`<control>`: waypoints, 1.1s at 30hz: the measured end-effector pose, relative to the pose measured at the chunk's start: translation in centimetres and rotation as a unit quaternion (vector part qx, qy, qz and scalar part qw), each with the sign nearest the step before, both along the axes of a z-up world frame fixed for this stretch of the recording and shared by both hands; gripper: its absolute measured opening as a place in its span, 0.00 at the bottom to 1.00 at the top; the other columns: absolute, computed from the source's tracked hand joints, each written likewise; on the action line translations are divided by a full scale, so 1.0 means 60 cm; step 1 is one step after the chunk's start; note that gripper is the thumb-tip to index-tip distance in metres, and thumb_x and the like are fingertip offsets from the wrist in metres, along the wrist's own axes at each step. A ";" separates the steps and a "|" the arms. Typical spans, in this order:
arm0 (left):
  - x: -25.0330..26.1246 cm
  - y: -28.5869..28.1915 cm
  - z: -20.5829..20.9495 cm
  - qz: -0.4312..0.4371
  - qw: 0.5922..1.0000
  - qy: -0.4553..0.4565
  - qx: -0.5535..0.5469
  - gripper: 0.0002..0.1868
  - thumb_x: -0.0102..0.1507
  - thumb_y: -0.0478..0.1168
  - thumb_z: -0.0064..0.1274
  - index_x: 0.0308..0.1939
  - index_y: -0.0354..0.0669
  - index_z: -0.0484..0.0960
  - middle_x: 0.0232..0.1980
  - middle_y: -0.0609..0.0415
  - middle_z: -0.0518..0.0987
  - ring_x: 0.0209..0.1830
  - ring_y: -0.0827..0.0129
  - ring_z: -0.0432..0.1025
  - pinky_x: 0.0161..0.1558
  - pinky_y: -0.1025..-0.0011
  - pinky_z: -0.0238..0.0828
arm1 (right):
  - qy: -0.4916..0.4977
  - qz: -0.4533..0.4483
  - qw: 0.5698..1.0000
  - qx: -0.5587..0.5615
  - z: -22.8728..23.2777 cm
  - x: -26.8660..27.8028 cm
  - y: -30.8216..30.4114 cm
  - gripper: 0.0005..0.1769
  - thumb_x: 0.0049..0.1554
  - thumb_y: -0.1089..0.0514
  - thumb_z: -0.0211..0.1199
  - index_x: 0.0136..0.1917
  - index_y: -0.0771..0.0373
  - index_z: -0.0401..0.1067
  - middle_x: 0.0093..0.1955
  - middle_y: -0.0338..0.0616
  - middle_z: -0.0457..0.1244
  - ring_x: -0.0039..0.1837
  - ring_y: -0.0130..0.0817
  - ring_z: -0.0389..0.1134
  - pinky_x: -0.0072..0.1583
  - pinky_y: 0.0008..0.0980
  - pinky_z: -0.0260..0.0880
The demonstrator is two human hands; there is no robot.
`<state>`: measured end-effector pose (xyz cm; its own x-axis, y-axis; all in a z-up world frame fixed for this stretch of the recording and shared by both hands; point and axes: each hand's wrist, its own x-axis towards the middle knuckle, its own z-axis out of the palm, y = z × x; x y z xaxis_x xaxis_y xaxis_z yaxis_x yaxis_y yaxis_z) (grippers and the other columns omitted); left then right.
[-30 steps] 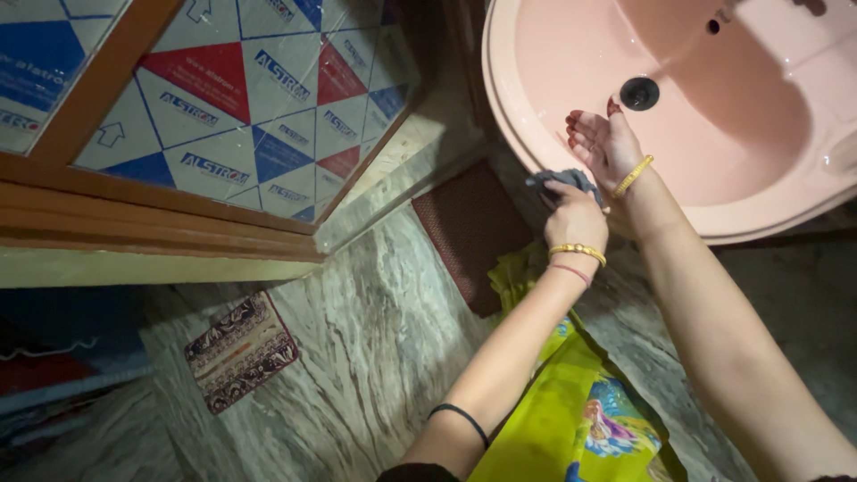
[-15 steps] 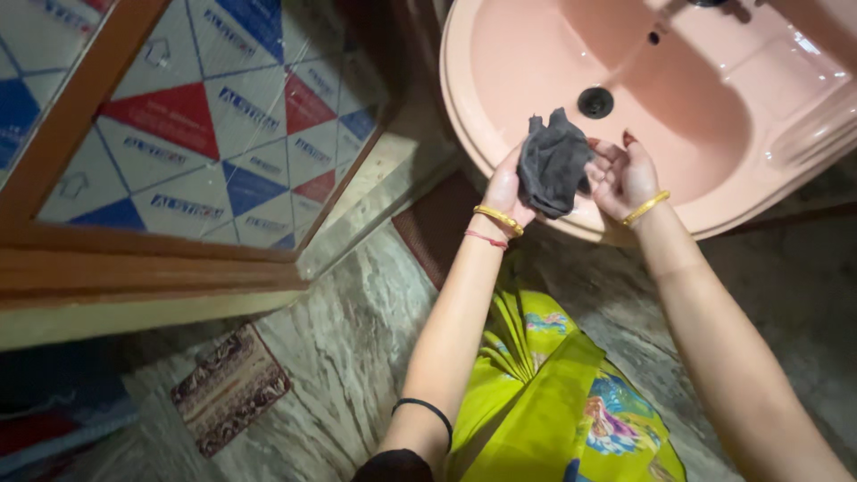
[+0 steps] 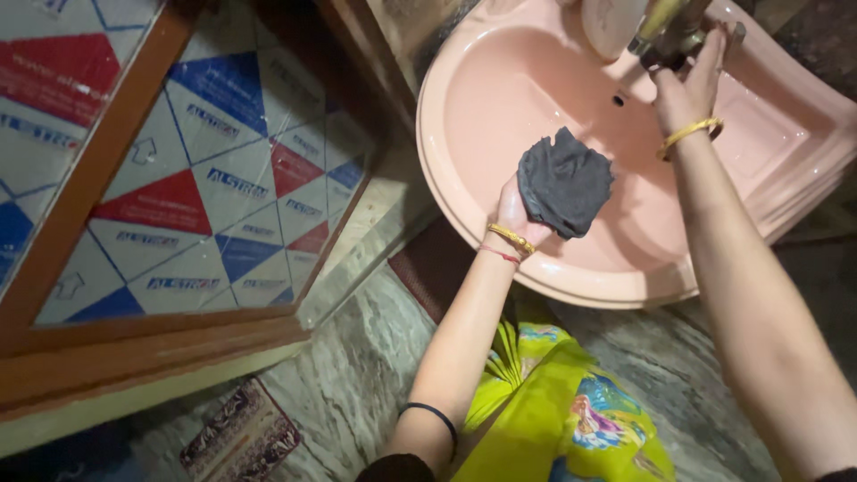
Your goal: The person scrubs a pink bathroom sink with a dark cloth under running water, repeatedly rinsing the cloth and wiping the basin and faucet. They briefly move a large white bottle to access the area behind it, then return it to its original position.
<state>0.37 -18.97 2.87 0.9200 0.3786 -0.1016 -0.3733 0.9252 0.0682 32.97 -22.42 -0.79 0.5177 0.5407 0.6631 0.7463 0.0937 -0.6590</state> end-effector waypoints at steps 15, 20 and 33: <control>0.190 0.102 -0.058 -0.068 0.997 -0.009 0.027 0.25 0.77 0.57 0.39 0.64 0.41 0.75 0.65 0.44 0.76 0.65 0.53 0.72 0.69 0.54 0.66 | 0.009 -0.271 0.961 0.051 -0.002 -0.015 -0.001 0.36 0.52 0.72 0.57 0.73 0.62 0.57 0.56 0.42 0.62 0.52 0.25 0.67 0.52 0.27 0.74; 0.240 0.109 -0.082 -0.083 0.996 -0.011 0.016 0.25 0.77 0.56 0.39 0.62 0.38 0.76 0.63 0.43 0.78 0.62 0.53 0.73 0.67 0.55 0.67 | 0.089 -0.210 0.973 0.030 0.027 -0.033 -0.014 0.28 0.58 0.70 0.64 0.69 0.66 0.62 0.57 0.45 0.58 0.49 0.31 0.62 0.49 0.30 0.66; 0.362 0.111 -0.197 0.070 0.965 0.204 0.152 0.13 0.75 0.44 0.50 0.54 0.37 0.80 0.44 0.55 0.80 0.38 0.70 0.73 0.39 0.71 0.71 | 0.599 -0.034 0.776 0.195 -0.041 -0.229 0.033 0.16 0.67 0.56 0.45 0.65 0.62 0.61 0.62 0.50 0.60 0.62 0.41 0.64 0.65 0.43 0.67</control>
